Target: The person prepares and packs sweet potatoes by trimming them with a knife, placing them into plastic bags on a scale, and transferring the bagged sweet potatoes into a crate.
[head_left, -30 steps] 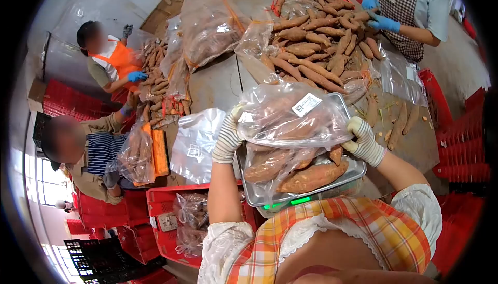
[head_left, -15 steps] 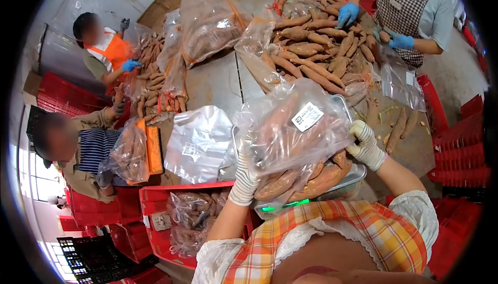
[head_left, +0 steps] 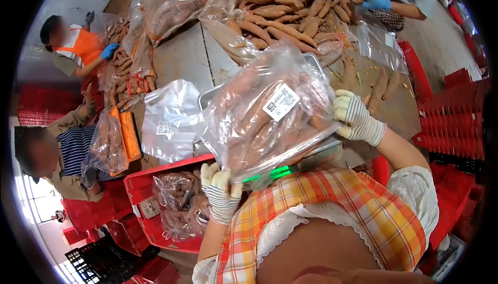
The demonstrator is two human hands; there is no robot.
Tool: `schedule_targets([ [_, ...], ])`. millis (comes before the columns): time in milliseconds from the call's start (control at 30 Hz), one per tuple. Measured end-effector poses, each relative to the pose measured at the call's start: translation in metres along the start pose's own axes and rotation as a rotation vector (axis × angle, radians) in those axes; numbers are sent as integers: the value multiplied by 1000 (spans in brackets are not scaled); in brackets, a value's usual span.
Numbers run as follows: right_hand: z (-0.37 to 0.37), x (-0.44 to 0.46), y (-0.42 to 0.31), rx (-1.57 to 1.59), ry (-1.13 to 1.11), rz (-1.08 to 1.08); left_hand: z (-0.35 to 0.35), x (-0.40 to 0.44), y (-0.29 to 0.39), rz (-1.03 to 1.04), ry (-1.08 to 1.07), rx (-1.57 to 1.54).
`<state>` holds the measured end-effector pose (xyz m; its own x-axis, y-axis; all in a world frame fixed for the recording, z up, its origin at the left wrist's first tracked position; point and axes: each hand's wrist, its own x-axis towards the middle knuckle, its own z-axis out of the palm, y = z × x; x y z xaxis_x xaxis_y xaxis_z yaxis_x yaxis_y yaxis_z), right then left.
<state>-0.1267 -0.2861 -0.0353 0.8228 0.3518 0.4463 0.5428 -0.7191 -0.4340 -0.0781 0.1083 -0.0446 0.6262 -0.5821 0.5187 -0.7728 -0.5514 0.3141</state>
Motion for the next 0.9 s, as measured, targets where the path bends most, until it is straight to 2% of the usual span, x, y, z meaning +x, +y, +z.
schedule_targets([
  [33, 0, -4, 0, -4, -1, 12, 8, -4, -2, 67, -26, -73],
  [100, 5, -15, 3, -62, -85, -16, 18, -10, 7, -96, -115, -205],
  [200, 11, -16, -2, -68, -159, 7, 36, 1, 19, -67, -3, -181],
  [300, 11, -18, -4, -42, -225, 50, 47, 2, 31, -97, -59, -127],
  [367, 18, -22, -7, -49, -100, 159, 52, -1, 29, -103, -10, -113],
  [433, 10, -16, -19, -54, -101, 247, 53, -8, 28, -210, -72, -120],
  [500, 8, -14, -23, -58, -168, 367, 56, -6, 33, -246, -38, -122],
  [567, 11, -14, -23, -128, -135, 320, 57, -5, 35, -201, 39, -89],
  [667, 1, 3, -30, -211, -295, 515, 54, -2, 43, -233, 15, -92],
  [833, -5, 20, -2, -377, -93, 625, 53, 1, 48, -237, 18, -73],
  [900, -13, 27, 20, -583, -219, 589, 57, -2, 44, -240, 26, -44],
])
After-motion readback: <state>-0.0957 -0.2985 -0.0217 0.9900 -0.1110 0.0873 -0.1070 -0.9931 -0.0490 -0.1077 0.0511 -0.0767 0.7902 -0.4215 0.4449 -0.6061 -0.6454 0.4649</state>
